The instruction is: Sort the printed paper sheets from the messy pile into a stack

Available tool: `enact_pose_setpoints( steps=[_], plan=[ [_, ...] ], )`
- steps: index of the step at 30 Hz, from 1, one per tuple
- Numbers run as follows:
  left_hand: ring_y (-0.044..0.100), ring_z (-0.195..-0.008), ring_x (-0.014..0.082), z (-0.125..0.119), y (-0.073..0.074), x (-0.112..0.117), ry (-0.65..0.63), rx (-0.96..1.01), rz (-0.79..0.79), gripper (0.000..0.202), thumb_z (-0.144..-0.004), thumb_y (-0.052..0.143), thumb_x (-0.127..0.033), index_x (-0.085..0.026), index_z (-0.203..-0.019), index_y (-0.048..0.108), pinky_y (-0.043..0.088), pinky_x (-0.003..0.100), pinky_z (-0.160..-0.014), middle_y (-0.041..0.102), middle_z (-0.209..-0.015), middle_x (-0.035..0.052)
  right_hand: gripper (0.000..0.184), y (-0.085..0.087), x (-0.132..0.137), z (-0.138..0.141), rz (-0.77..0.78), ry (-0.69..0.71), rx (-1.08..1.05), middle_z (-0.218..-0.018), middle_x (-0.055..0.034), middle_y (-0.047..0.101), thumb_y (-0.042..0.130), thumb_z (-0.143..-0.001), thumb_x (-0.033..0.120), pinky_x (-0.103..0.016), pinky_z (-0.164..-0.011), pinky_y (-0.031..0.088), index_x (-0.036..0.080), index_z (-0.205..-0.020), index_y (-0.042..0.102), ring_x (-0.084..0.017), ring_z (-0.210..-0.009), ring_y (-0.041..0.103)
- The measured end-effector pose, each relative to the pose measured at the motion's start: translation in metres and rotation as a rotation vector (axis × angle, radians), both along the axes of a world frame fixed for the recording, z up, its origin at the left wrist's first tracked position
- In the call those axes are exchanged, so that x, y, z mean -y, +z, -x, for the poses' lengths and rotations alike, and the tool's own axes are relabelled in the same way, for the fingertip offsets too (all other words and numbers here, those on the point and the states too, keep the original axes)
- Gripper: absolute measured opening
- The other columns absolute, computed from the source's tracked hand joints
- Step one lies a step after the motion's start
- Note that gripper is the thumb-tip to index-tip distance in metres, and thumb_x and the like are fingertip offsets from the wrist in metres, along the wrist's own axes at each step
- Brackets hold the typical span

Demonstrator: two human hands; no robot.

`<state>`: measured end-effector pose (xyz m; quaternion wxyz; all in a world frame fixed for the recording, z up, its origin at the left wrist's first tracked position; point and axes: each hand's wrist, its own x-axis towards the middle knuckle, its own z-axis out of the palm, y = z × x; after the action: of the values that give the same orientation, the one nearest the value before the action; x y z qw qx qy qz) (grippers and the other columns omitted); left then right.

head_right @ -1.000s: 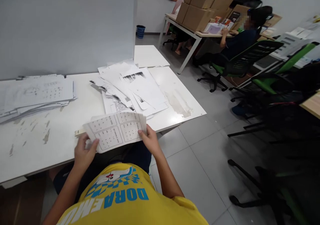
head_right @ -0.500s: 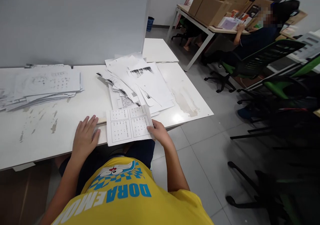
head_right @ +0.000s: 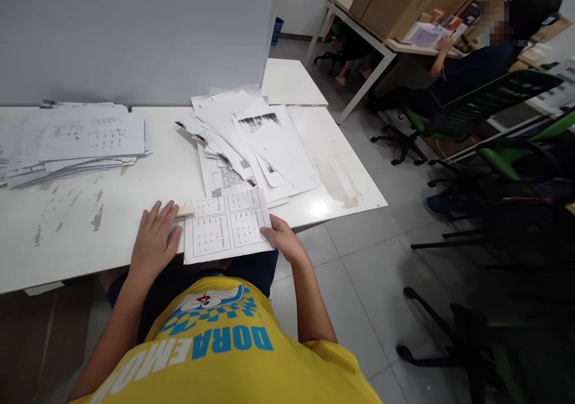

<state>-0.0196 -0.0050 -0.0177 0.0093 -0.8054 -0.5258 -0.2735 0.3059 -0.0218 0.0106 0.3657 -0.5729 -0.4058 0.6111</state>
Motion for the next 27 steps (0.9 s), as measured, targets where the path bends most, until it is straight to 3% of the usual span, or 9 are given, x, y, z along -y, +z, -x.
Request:
enact_pose_setpoints(
  steps=[7, 13, 18, 22, 27],
  plan=[
    [0.030, -0.150, 0.0284, 0.000, -0.001, 0.000, -0.001, 0.009, 0.013, 0.053, -0.097, 0.036, -0.021, -0.019, -0.150, 0.041, 0.025, 0.056, -0.122, 0.050, -0.151, 0.0100, 0.041, 0.004, -0.004, 0.006, 0.000, 0.009, -0.004, -0.116, -0.0053, 0.075, 0.066, -0.076, 0.031, -0.045, -0.100, 0.051, 0.022, -0.116, 0.070, -0.026, -0.106, 0.069],
    [0.032, -0.149, 0.0273, 0.002, 0.003, 0.001, -0.004, -0.027, 0.071, 0.065, -0.089, 0.033, -0.006, -0.023, -0.151, 0.040, 0.023, 0.060, -0.122, 0.052, -0.149, 0.0071, 0.042, 0.003, -0.004, 0.007, 0.016, 0.008, -0.005, -0.113, -0.0059, 0.076, 0.065, -0.075, 0.032, -0.044, -0.096, 0.053, 0.021, -0.115, 0.071, -0.027, -0.101, 0.071],
    [0.031, -0.149, 0.0281, 0.002, 0.002, 0.002, -0.016, -0.062, 0.049, 0.067, -0.087, 0.036, -0.005, -0.020, -0.152, 0.038, 0.025, 0.058, -0.122, 0.049, -0.151, 0.0090, 0.042, 0.005, -0.002, 0.010, -0.037, 0.000, 0.035, -0.115, -0.0061, 0.075, 0.066, -0.078, 0.033, -0.045, -0.099, 0.051, 0.022, -0.117, 0.070, -0.027, -0.104, 0.069],
    [0.020, -0.153, 0.0288, 0.001, 0.001, 0.006, 0.000, -0.077, 0.028, 0.068, -0.089, 0.037, -0.007, -0.018, -0.156, 0.029, 0.019, 0.059, -0.124, 0.041, -0.157, 0.0102, 0.042, 0.019, 0.004, -0.005, -0.108, -0.038, 0.159, -0.118, -0.0067, 0.074, 0.067, -0.080, 0.039, -0.048, -0.098, 0.052, 0.024, -0.119, 0.070, -0.029, -0.106, 0.068],
    [0.010, -0.155, 0.0302, 0.000, 0.000, 0.011, 0.027, -0.046, -0.019, 0.070, -0.091, 0.040, -0.011, -0.020, -0.158, 0.024, 0.017, 0.060, -0.124, 0.036, -0.160, 0.0087, 0.042, 0.054, -0.012, -0.025, -0.336, -0.280, 0.290, -0.121, -0.0094, 0.072, 0.064, -0.082, 0.044, -0.048, -0.091, 0.055, 0.026, -0.120, 0.068, -0.032, -0.110, 0.068]
  ],
)
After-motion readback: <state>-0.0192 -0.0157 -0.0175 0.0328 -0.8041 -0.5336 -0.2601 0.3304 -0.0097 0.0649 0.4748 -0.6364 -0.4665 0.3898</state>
